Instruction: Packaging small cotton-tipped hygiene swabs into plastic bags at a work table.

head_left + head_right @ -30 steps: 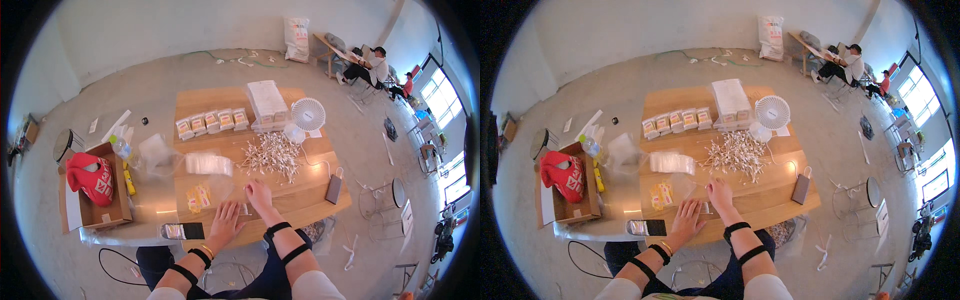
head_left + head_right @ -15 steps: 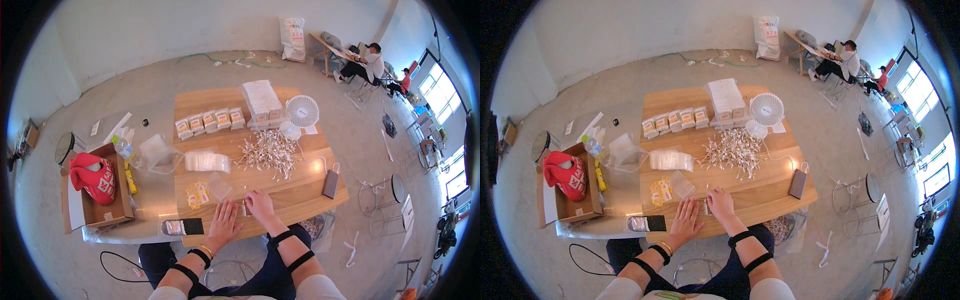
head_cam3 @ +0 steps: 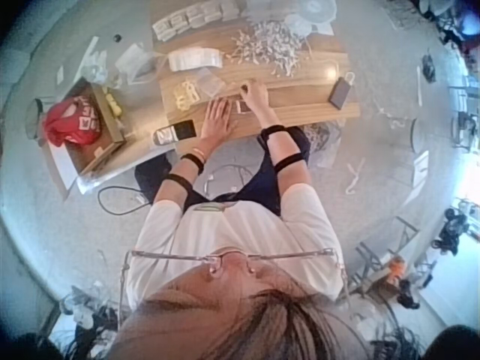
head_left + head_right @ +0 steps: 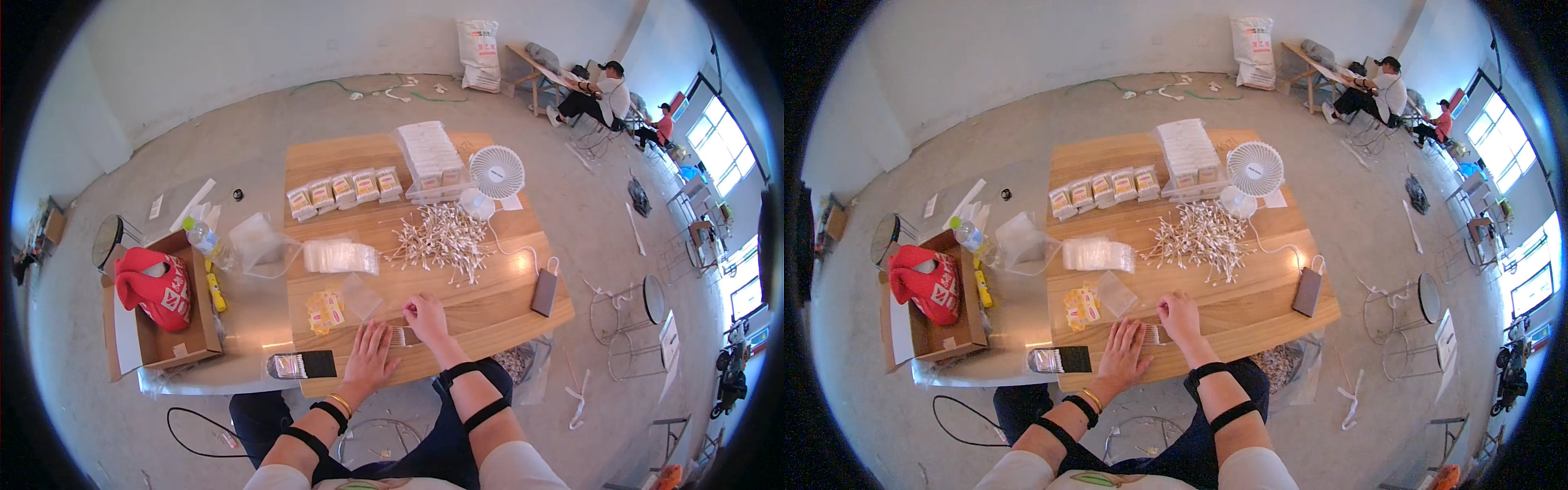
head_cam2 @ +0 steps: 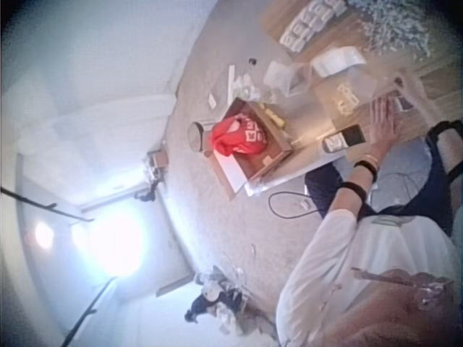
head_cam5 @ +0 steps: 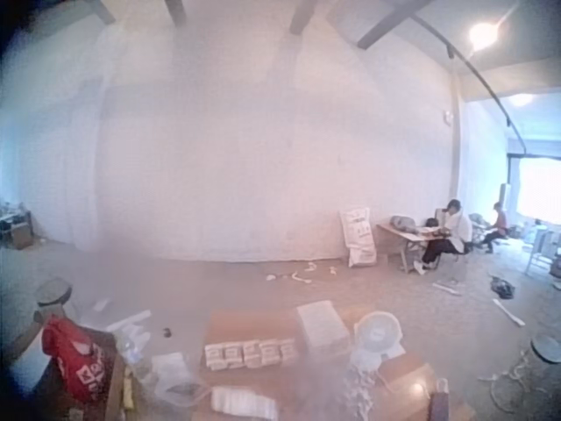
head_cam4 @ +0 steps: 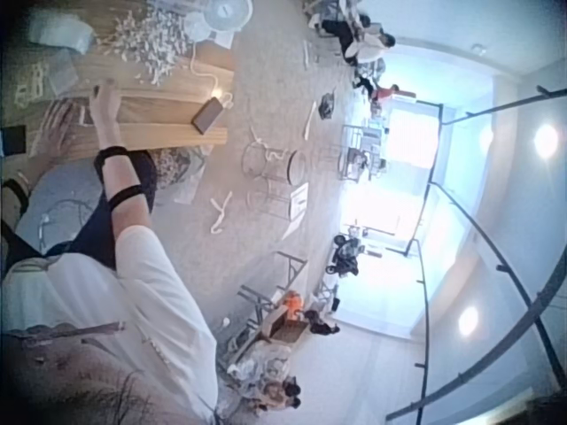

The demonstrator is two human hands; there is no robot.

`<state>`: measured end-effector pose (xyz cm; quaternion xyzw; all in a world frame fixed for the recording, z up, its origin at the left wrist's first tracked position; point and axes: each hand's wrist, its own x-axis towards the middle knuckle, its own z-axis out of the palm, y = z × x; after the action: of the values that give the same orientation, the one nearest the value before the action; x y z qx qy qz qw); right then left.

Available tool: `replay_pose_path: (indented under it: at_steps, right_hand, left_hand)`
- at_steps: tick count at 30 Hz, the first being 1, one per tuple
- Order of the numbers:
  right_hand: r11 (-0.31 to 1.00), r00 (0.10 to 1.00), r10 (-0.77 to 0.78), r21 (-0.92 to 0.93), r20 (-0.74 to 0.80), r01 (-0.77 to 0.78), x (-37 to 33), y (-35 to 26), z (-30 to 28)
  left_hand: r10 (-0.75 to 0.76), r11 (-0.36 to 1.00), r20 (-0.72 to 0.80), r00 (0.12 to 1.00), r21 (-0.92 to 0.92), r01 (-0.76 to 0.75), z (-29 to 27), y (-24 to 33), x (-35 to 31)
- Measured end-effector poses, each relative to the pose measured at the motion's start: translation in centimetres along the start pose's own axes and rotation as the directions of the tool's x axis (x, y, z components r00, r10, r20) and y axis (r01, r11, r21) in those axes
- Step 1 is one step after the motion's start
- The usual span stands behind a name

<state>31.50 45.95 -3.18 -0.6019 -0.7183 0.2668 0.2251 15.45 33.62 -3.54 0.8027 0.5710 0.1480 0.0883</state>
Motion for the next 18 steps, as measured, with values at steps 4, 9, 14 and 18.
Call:
replay_pose_path:
  at_steps: [4,9,14,18]
  right_hand:
    - [0.959,0.959,-0.283,0.026,-0.030,0.284,-1.8,-0.3,0.0]
    - [0.972,0.959,-0.161,0.132,-0.231,0.195,-4.0,-0.2,-0.4]
    - [0.926,0.958,-0.165,0.297,-0.236,0.233,-5.4,-2.5,2.5]
    - [0.843,0.958,-0.256,0.454,-0.132,0.288,-4.9,-4.2,4.1]
  left_hand:
    - [-0.021,1.000,-0.068,0.997,-0.001,0.021,0.1,0.1,-0.5]
    - [-0.088,0.996,-0.029,0.996,-0.026,0.088,-0.9,0.5,-1.4]
    - [-0.102,0.992,0.002,0.995,-0.070,0.102,-0.6,0.6,-0.4]
    - [-0.061,0.998,0.001,0.998,0.018,0.061,0.2,0.6,-0.1]
